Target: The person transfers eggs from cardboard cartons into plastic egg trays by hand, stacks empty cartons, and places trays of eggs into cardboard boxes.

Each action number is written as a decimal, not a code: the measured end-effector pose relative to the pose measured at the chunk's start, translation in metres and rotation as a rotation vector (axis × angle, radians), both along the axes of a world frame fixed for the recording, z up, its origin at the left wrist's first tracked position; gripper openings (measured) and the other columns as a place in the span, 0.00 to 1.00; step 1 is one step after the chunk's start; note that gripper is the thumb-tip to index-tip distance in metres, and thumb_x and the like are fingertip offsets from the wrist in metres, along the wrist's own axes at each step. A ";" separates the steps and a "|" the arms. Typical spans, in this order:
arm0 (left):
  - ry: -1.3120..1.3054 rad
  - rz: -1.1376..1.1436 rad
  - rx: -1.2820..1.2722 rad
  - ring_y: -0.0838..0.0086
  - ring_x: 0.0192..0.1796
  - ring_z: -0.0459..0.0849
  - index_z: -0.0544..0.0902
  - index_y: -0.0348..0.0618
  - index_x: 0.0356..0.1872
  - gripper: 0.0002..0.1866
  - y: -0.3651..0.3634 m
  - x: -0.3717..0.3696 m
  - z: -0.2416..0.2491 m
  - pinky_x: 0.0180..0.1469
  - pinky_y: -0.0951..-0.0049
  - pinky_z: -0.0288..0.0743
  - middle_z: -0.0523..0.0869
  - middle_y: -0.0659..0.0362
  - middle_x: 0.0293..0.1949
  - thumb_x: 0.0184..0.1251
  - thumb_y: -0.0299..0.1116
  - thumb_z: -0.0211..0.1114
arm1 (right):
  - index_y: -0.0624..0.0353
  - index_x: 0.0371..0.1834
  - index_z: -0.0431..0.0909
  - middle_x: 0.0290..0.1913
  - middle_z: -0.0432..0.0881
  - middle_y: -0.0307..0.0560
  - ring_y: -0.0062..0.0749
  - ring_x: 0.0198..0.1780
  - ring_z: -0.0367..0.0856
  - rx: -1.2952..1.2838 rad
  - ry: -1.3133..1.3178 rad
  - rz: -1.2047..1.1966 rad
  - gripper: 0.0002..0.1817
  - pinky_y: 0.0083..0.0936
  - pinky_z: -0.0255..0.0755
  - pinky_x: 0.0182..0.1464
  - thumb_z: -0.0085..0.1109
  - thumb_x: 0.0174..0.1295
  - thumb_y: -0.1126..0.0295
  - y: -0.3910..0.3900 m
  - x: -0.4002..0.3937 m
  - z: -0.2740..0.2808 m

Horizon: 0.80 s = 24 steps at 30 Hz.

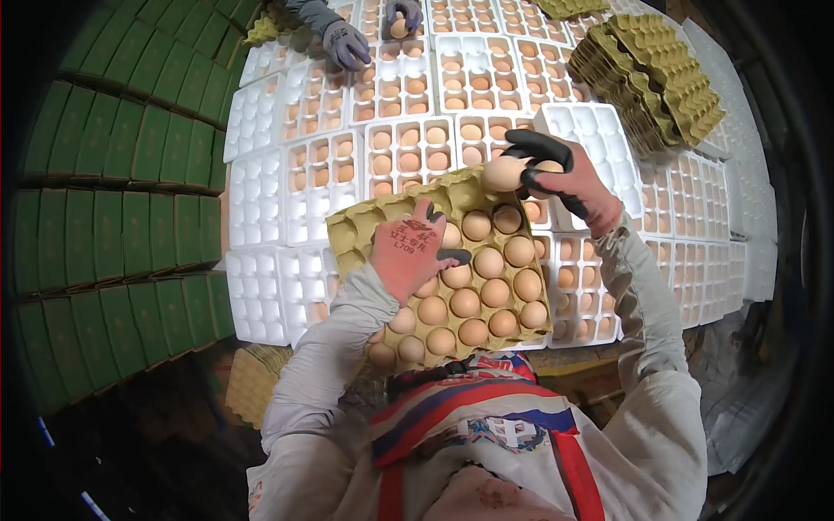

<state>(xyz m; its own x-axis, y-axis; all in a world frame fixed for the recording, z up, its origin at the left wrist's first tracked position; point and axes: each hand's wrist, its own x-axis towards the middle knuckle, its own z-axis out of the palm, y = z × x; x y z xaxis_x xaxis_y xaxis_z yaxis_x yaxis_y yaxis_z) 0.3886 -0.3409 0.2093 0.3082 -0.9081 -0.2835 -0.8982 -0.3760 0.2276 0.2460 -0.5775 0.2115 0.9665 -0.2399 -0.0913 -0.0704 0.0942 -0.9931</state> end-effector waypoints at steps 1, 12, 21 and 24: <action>0.002 -0.033 0.040 0.59 0.51 0.81 0.78 0.46 0.55 0.32 -0.001 0.000 -0.011 0.46 0.62 0.75 0.74 0.50 0.58 0.51 0.55 0.69 | 0.65 0.67 0.67 0.57 0.78 0.49 0.31 0.51 0.81 0.304 -0.083 -0.096 0.36 0.28 0.76 0.52 0.64 0.57 0.60 -0.002 -0.012 -0.006; -0.163 -0.261 -0.035 0.57 0.54 0.80 0.81 0.53 0.52 0.29 -0.042 0.002 0.005 0.51 0.61 0.76 0.70 0.46 0.64 0.48 0.53 0.73 | 0.52 0.38 0.85 0.54 0.75 0.50 0.41 0.39 0.82 -1.509 0.333 0.458 0.19 0.37 0.72 0.41 0.70 0.46 0.54 0.031 0.010 0.017; 0.219 0.303 -0.658 0.58 0.52 0.83 0.84 0.55 0.51 0.30 0.064 0.077 0.005 0.53 0.64 0.77 0.70 0.47 0.63 0.43 0.51 0.77 | 0.69 0.55 0.73 0.32 0.81 0.50 0.25 0.23 0.73 0.487 0.060 -0.300 0.35 0.20 0.70 0.26 0.37 0.71 0.43 0.040 0.056 0.015; -0.040 0.664 -0.468 0.59 0.50 0.83 0.84 0.55 0.50 0.30 0.126 0.158 -0.024 0.50 0.63 0.78 0.71 0.50 0.61 0.42 0.50 0.78 | 0.69 0.52 0.77 0.32 0.82 0.48 0.28 0.29 0.79 0.002 0.099 0.113 0.30 0.22 0.73 0.33 0.50 0.67 0.48 0.054 0.122 0.006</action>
<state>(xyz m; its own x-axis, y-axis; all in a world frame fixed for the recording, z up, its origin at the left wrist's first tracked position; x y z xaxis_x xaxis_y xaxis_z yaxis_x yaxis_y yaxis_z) 0.5466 -0.2145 0.1858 0.8264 -0.5536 0.1032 -0.5319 -0.7072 0.4658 0.3685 -0.5232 0.2172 0.9735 -0.1303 -0.1882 -0.1785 0.0825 -0.9805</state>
